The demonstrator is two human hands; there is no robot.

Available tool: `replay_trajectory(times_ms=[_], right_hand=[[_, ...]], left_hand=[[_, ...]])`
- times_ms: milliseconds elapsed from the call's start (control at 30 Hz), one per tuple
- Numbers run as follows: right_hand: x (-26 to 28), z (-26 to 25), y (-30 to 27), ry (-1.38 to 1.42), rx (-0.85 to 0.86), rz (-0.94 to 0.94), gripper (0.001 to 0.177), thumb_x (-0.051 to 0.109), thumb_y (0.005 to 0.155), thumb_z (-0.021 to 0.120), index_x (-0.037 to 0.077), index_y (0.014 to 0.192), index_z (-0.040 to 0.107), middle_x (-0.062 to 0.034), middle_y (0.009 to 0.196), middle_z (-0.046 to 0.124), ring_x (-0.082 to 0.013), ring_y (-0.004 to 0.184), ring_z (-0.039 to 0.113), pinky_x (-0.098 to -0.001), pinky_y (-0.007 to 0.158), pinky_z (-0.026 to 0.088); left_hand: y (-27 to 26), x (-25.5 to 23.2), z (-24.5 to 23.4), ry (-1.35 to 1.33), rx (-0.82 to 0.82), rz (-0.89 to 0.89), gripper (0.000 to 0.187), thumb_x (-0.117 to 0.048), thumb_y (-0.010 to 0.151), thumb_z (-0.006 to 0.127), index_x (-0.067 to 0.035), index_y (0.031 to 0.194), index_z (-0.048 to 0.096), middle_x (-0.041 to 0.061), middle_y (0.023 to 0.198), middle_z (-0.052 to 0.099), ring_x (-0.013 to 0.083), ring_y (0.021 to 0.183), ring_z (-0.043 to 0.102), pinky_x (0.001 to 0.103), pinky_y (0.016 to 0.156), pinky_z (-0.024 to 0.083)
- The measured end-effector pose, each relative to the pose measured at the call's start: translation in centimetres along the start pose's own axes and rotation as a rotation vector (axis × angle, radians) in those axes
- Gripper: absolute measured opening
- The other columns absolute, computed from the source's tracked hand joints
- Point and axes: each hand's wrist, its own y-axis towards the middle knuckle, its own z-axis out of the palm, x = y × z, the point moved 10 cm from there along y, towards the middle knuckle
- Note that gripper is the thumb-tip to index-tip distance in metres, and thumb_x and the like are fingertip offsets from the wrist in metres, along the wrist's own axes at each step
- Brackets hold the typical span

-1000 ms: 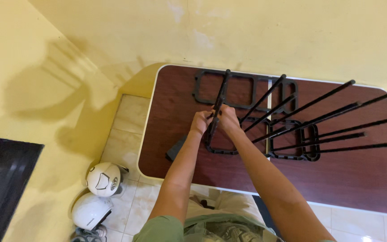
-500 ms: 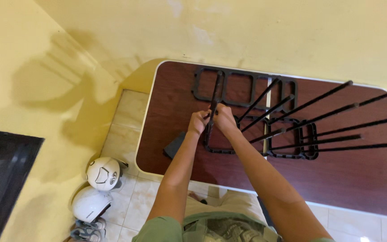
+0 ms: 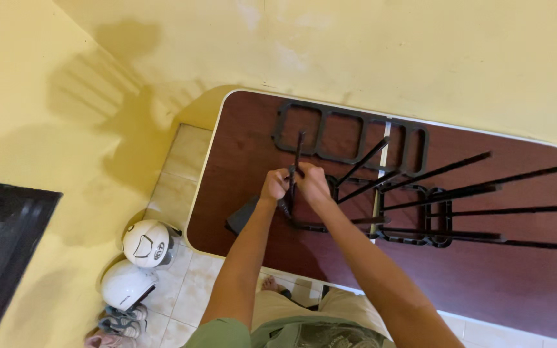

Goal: The person assembles a black plastic rack by inserting vertical rods into base frames and securing them with small fasteners. The person then lifts and reorients the assembled rack on the table.

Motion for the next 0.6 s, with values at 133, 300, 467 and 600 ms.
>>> replay_trajectory(times_ms=[133,300,467,600], right_hand=[[0.2,0.3,-0.2,0.050,-0.015,0.069,0.021,0.010,0.089,0.069,-0.003,0.106,0.071,-0.0224,0.097,0.072,-0.0370,0.087,0.072,-0.0424,0.076,0.055],[0.8,-0.2,0.4,0.048,-0.037,-0.029,0.020,0.010,0.089,0.071,-0.005,0.102,0.070,-0.0231,0.095,0.070,-0.0379,0.084,0.069,-0.0431,0.072,0.054],[-0.2,0.2,0.2,-0.069,-0.006,0.043,0.019,0.012,0.091,0.072,-0.006,0.098,0.069,-0.0234,0.092,0.070,-0.0383,0.084,0.068,-0.0439,0.073,0.052],[-0.1,0.1,0.2,0.052,-0.024,0.068,0.020,0.012,0.091,0.070,-0.003,0.105,0.071,-0.0213,0.097,0.073,-0.0356,0.086,0.071,-0.0414,0.075,0.055]], left_hand=[[-1.1,2.0,0.8,-0.452,0.070,-0.214,0.014,-0.001,0.084,0.064,-0.002,0.094,0.073,0.005,0.079,0.069,0.0155,0.072,0.062,0.034,0.064,0.051],[-0.8,2.0,1.0,-0.529,-0.001,-0.274,0.010,-0.002,0.083,0.072,-0.002,0.092,0.073,0.009,0.086,0.072,0.0205,0.079,0.068,0.035,0.070,0.053],[0.1,-1.2,-0.3,0.123,0.030,0.021,0.009,-0.009,0.081,0.076,-0.004,0.087,0.072,0.018,0.084,0.071,0.0385,0.080,0.069,0.043,0.070,0.054],[0.3,-2.0,-0.6,0.067,0.048,0.056,0.012,-0.008,0.080,0.072,-0.005,0.091,0.073,0.019,0.089,0.071,0.0390,0.083,0.069,0.044,0.072,0.056]])
